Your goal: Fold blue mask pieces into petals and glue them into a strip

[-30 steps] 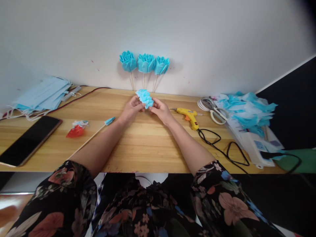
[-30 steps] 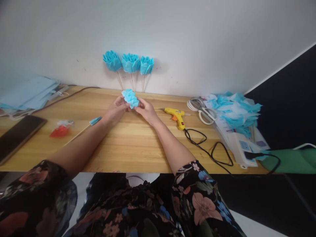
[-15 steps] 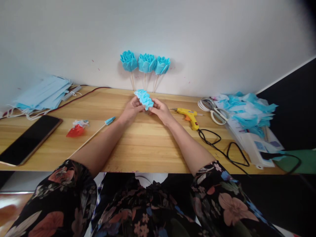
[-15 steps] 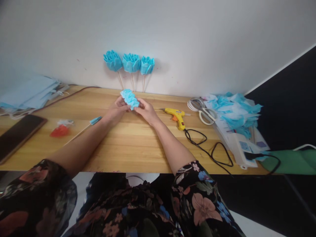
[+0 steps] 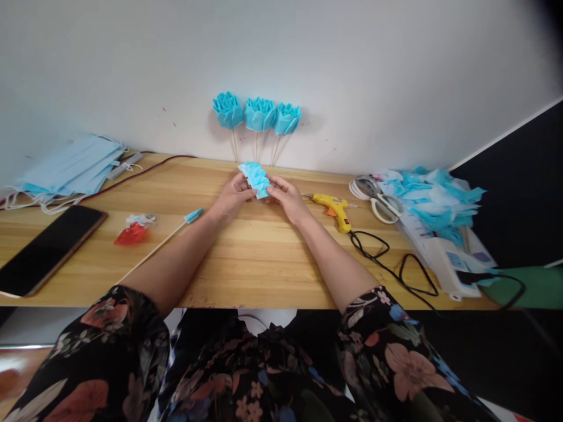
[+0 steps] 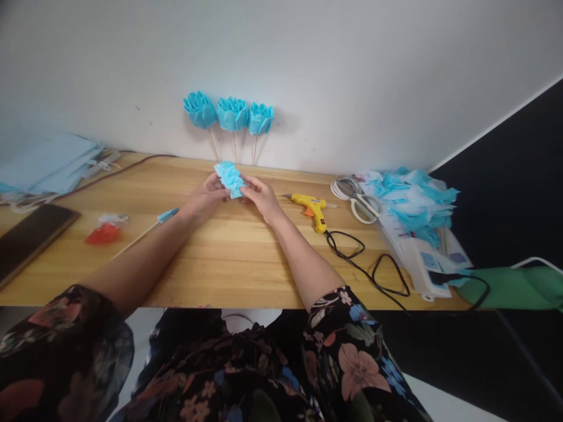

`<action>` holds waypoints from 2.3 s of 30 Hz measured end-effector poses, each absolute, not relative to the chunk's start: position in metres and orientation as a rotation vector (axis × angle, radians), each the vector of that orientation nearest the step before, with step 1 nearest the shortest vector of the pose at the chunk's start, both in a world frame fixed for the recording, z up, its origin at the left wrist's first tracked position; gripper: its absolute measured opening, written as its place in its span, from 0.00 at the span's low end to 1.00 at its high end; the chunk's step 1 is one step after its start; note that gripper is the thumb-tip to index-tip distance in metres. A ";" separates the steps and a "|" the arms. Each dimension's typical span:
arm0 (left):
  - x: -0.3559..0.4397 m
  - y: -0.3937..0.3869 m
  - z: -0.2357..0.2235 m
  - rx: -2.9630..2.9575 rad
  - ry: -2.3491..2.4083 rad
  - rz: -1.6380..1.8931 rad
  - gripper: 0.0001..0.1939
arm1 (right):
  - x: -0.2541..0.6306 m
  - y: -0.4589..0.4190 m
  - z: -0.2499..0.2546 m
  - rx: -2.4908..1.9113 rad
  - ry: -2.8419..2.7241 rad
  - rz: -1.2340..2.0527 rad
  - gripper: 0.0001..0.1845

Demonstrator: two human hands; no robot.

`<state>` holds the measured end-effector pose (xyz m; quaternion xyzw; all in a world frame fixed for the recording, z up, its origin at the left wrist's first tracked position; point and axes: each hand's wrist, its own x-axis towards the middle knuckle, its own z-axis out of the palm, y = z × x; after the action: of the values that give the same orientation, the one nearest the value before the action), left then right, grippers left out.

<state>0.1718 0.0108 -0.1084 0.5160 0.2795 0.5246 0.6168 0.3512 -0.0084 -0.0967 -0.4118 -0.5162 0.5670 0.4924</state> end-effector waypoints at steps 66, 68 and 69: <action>0.170 -0.002 -0.096 1.040 0.698 1.157 0.19 | 0.345 -0.012 -0.097 -0.957 -1.446 1.306 0.26; 0.169 0.000 -0.098 1.054 0.685 1.160 0.21 | 0.345 -0.013 -0.096 -0.963 -1.444 1.314 0.24; 0.169 0.001 -0.099 1.062 0.681 1.163 0.21 | 0.346 -0.014 -0.096 -0.974 -1.429 1.318 0.22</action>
<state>0.1686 0.0006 -0.0994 0.4681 0.3002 0.5129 0.6540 0.3458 -0.0136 -0.0959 -0.3964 -0.5820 0.5368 0.4648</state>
